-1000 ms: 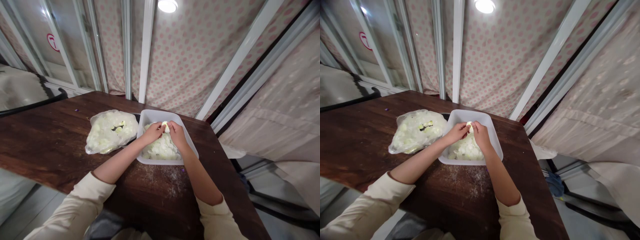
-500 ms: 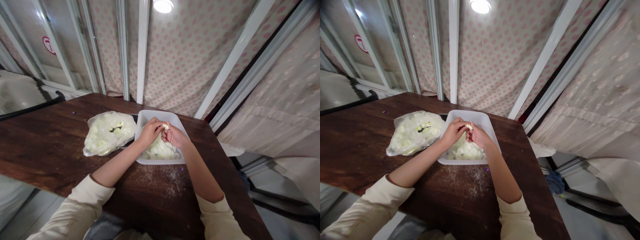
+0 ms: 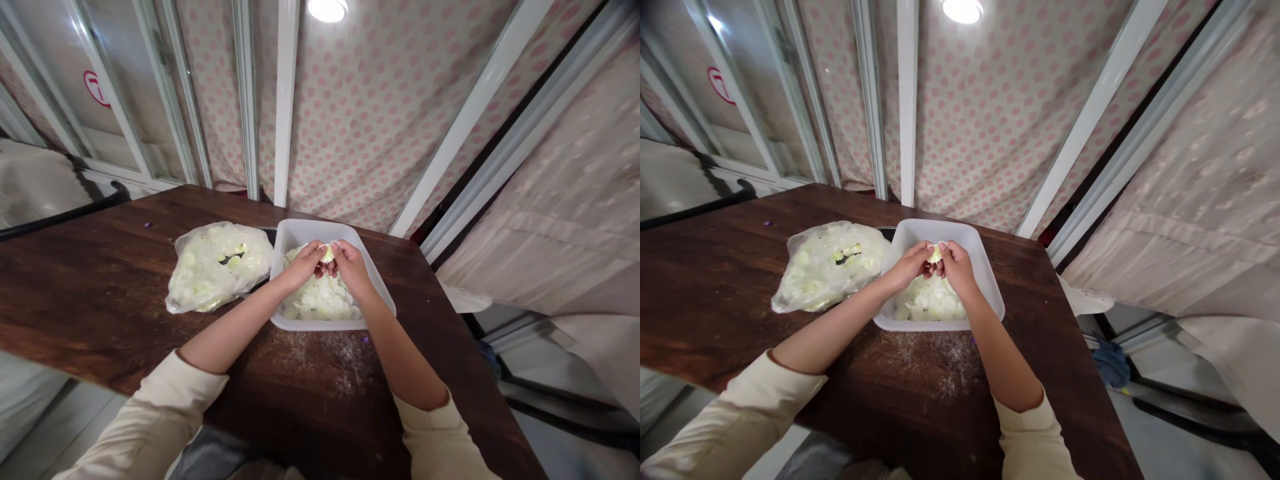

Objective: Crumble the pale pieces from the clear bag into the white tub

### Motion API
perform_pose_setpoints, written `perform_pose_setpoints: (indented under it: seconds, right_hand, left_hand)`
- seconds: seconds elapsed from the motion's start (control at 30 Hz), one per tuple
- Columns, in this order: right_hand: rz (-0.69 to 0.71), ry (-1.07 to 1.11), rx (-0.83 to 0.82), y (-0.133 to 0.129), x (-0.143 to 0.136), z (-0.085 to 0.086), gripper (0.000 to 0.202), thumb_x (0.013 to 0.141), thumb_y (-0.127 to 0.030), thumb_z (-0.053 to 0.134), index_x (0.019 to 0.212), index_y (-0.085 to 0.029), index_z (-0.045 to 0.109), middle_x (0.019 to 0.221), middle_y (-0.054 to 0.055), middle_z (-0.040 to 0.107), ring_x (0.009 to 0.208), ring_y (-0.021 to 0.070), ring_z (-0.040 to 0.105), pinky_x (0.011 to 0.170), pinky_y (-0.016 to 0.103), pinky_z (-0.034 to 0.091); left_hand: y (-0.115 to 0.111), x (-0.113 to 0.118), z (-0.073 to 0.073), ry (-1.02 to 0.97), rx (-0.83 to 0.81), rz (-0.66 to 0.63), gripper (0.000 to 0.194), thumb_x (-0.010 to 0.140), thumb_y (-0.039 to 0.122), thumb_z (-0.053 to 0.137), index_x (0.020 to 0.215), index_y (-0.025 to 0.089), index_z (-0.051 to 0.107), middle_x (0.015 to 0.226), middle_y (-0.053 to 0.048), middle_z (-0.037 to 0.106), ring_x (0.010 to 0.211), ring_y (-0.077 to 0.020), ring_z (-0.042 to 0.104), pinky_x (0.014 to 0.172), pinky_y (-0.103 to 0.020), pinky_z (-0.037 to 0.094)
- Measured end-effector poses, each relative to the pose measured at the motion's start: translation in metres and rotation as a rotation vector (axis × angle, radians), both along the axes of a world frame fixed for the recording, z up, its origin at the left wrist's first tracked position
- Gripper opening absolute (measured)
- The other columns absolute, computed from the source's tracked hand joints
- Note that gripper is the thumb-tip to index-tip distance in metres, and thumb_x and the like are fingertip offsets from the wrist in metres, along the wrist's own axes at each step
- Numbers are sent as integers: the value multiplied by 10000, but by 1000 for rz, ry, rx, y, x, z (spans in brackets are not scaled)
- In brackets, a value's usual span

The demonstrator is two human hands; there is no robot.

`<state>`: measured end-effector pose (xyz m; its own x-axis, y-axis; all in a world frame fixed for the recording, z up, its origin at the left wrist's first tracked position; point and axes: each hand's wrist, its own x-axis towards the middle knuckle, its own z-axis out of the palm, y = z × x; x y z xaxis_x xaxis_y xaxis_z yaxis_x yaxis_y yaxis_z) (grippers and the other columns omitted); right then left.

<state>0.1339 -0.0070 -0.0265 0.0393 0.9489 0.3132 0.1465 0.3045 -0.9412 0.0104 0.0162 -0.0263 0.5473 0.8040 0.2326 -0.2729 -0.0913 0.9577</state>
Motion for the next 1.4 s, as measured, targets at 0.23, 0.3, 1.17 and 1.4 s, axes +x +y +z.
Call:
perform_pose_setpoints:
  seconds: [0.23,0.3,1.17,1.4]
  right_hand:
    - [-232,-194,55,4,5,-4,283,806,-442,487,676,-191,486,575,-17,523,513,111,503,477,232,372]
    - [-177,-182,50,5,3,-5,281,812,-452,463,721,-191,513,619,-9,531,563,122,523,496,235,388]
    - [1,-211,143,1,-2,0,298,822,-466,468,679,-205,446,585,-38,441,572,115,438,583,246,354]
    - [-377,-340,222,-1,6,0,275,851,-390,431,654,-199,446,584,-30,435,569,117,404,582,255,309]
  left_hand:
    - [2,-2,1,76,-19,92,201,837,322,418,703,173,402,537,42,421,438,-49,383,418,-171,275]
    - [3,-3,0,83,7,112,236,834,357,429,696,167,417,555,41,418,434,-41,373,414,-170,271]
    - [4,-4,0,95,-9,146,405,775,556,463,678,163,433,567,50,350,473,-45,301,440,-180,245]
    - [-2,-3,7,76,-79,145,293,762,413,538,670,169,402,561,65,295,455,-34,286,440,-174,247]
